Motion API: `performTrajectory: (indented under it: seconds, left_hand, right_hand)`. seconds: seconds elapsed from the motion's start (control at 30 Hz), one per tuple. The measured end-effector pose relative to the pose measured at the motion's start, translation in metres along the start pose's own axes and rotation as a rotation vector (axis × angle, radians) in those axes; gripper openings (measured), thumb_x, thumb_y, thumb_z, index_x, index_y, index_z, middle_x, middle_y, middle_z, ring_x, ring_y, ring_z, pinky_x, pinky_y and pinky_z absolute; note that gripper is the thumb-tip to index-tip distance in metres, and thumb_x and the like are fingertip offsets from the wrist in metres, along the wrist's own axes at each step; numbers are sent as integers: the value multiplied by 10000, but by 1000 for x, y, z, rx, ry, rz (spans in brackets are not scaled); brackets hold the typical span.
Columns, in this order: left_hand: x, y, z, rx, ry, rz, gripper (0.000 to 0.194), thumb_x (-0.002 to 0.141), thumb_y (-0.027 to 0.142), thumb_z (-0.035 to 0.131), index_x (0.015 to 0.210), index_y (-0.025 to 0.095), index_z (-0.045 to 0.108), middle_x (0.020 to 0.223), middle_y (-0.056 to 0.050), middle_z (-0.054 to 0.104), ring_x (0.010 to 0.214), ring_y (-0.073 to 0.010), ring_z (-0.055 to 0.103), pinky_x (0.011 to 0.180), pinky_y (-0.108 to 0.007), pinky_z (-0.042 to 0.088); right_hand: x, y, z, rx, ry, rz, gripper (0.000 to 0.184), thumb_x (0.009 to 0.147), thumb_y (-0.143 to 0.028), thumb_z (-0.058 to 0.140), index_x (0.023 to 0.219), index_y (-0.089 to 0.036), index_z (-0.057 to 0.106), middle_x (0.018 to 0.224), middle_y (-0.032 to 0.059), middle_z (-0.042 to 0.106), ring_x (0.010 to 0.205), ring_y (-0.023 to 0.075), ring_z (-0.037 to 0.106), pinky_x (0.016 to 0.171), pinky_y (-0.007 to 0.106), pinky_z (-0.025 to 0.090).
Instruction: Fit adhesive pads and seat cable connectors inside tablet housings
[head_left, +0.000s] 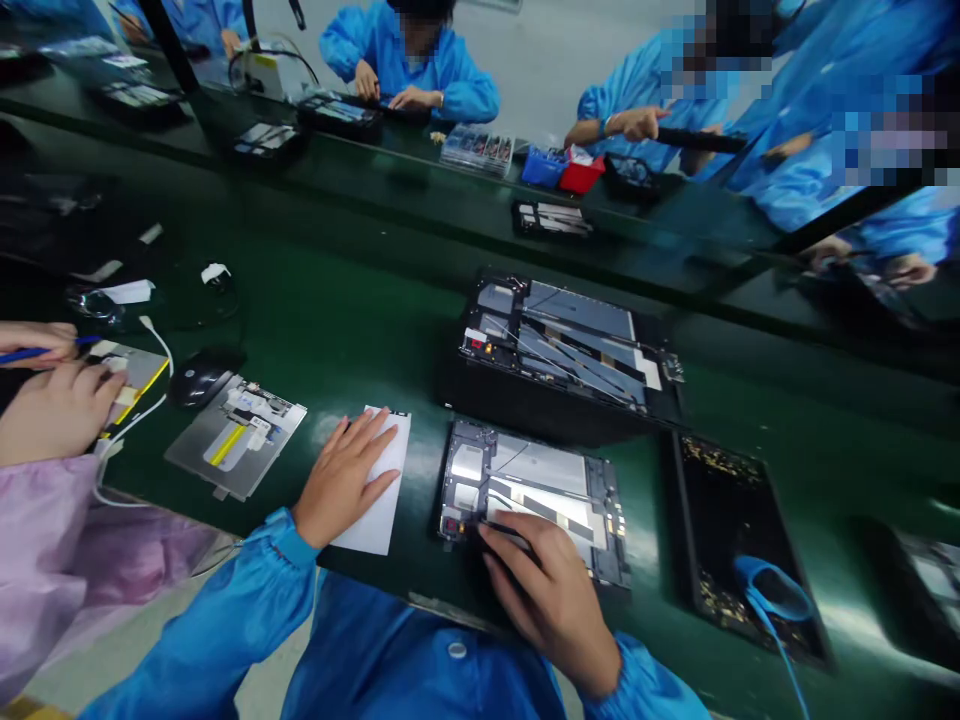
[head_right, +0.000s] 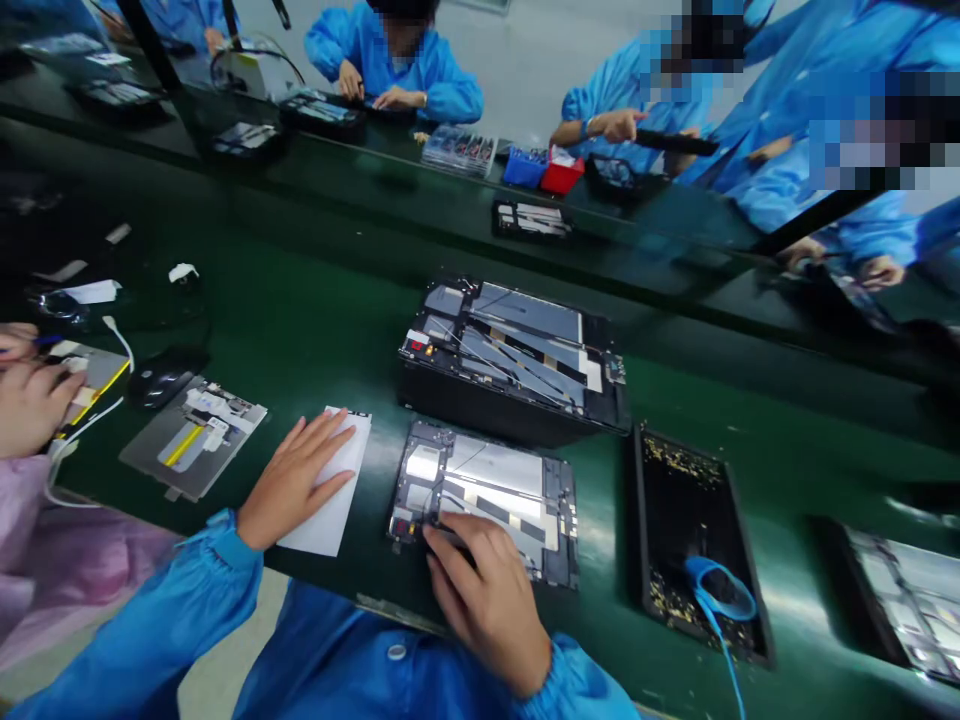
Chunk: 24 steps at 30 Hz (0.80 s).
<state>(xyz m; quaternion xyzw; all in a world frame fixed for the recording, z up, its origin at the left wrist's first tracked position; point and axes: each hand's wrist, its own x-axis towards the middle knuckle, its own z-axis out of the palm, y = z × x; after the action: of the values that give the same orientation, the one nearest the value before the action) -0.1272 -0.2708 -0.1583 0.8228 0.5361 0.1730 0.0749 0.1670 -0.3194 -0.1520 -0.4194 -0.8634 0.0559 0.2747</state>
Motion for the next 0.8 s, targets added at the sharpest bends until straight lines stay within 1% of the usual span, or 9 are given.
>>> performTrajectory:
  seconds: [0.1,0.2,0.27,0.37,0.47,0.6,0.67,0.73,0.8]
  left_hand:
    - [-9,-12,15,38,-30,-20,567,983,421,561,1503,222,450,1593,-127,431,1479,-298,403,1192,-533,376]
    - [-18,-3,26,59,21,-41,570,983,423,559,1499,202,459,1591,-156,424,1472,-309,413,1180,-522,397]
    - [-21,2,28,64,39,-42,563,978,427,565,1484,194,480,1575,-170,441,1464,-321,421,1173,-527,405]
    - [-20,3,27,48,39,-35,569,976,440,565,1481,191,483,1567,-172,451,1465,-330,418,1176,-533,403]
    - [-19,1,26,30,31,-41,586,974,439,568,1497,197,463,1577,-165,441,1472,-332,407,1186,-542,389]
    - [-20,1,26,31,30,-44,581,969,434,578,1490,198,472,1575,-165,444,1474,-333,403,1191,-541,384]
    - [-19,-1,27,27,31,-42,578,966,437,584,1486,209,477,1574,-163,445,1470,-336,410,1188,-540,388]
    - [-17,-5,28,22,26,-36,586,966,441,584,1496,222,463,1576,-156,445,1468,-341,411,1181,-542,395]
    - [-16,-8,26,16,28,-20,604,973,436,575,1519,225,426,1587,-151,430,1483,-352,383,1168,-545,409]
  right_hand:
    - [58,-6,21,103,-72,23,192,991,-221,570,1162,-219,656,1052,89,696,953,229,658,824,385,574]
    - [115,-4,55,116,-163,23,72,964,-193,620,1023,-194,661,989,73,665,931,216,626,822,344,545]
    - [142,0,75,81,-237,50,38,944,-168,649,978,-181,662,978,67,651,924,205,608,825,320,519]
    - [162,3,93,48,-313,61,28,945,-154,649,936,-174,667,976,64,640,927,194,588,826,298,484]
    - [167,3,100,22,-365,44,69,962,-151,616,918,-168,668,971,78,632,931,207,568,819,311,463]
    - [179,-2,103,-8,-418,57,100,950,-106,574,909,-152,652,993,116,634,926,242,551,800,357,456]
    - [185,-8,93,-11,-431,82,94,951,-117,564,907,-157,637,995,114,632,917,248,549,798,370,460]
    - [180,-15,71,28,-388,100,106,991,-161,515,950,-174,613,1021,96,619,946,244,548,839,378,467]
    - [158,-20,38,166,-262,110,135,1034,-203,440,1011,-194,573,1068,83,598,1008,229,550,902,379,472]
